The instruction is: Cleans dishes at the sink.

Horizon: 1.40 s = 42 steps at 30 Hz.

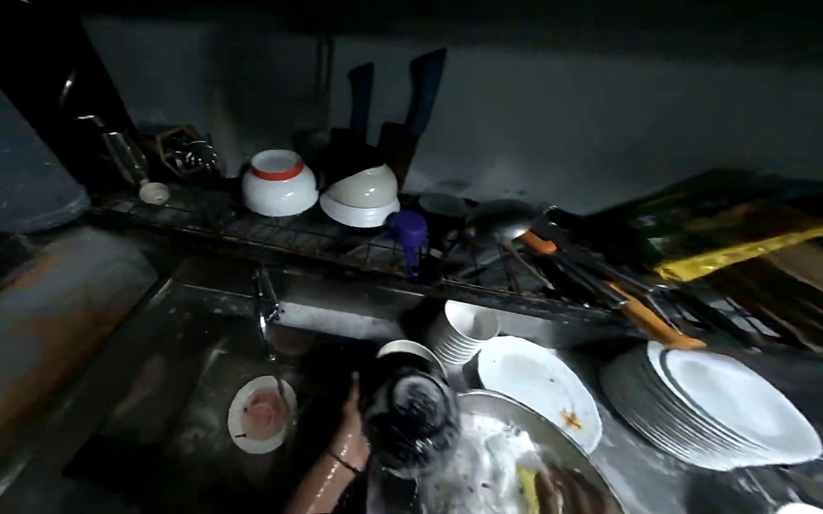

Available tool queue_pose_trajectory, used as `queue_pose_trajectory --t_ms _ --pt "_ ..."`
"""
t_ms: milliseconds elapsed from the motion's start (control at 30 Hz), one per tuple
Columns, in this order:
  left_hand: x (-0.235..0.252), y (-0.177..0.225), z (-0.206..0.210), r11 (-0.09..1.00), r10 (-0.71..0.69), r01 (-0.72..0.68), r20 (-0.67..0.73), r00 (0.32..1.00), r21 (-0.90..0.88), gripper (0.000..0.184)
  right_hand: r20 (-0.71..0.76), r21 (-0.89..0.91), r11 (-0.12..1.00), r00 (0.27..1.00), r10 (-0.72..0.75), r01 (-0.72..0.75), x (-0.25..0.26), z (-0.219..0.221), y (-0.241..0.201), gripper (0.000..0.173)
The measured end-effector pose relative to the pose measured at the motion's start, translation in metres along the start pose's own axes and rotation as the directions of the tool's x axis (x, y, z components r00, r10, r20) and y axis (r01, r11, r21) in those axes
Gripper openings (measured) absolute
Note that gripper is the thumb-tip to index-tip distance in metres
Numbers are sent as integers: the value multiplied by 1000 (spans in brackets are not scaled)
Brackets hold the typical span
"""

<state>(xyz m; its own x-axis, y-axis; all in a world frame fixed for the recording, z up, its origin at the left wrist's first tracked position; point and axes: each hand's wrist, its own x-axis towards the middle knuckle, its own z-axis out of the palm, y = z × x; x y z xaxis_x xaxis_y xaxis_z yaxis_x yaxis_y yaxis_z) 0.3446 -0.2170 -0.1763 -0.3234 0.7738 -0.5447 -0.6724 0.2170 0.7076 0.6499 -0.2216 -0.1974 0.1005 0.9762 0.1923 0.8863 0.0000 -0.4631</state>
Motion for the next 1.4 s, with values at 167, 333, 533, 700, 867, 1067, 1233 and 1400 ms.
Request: queue_pose_trajectory --t_ms 167,333,533,700,867,1067,1233,1400 --pt "41 27 -117 965 242 -257 -540 806 50 48 292 650 736 956 -15 -187 -37 90 -181 40" --pt "74 14 -191 986 162 -106 -644 748 125 40 670 707 180 730 136 -683 -35 232 -301 61" --pt "110 11 -248 988 -93 128 -320 943 88 50 462 398 917 870 -172 -30 -22 253 -350 43" --pt "105 38 -255 954 -160 149 -22 987 -258 40 850 113 742 321 -416 661 -59 235 -345 44" --pt "116 17 -284 991 -23 24 5 1000 -131 44 760 90 790 470 -448 607 -56 249 -290 79" --pt "122 48 -271 1000 27 -27 32 999 -17 41 876 111 848 353 -330 518 -92 259 -315 67" --pt "140 44 -286 993 -58 81 246 968 -85 39 641 30 761 572 -512 648 -74 281 -292 84" --pt "170 73 -291 960 -258 279 317 913 -24 34 950 -57 674 247 -190 736 -96 231 -378 44"
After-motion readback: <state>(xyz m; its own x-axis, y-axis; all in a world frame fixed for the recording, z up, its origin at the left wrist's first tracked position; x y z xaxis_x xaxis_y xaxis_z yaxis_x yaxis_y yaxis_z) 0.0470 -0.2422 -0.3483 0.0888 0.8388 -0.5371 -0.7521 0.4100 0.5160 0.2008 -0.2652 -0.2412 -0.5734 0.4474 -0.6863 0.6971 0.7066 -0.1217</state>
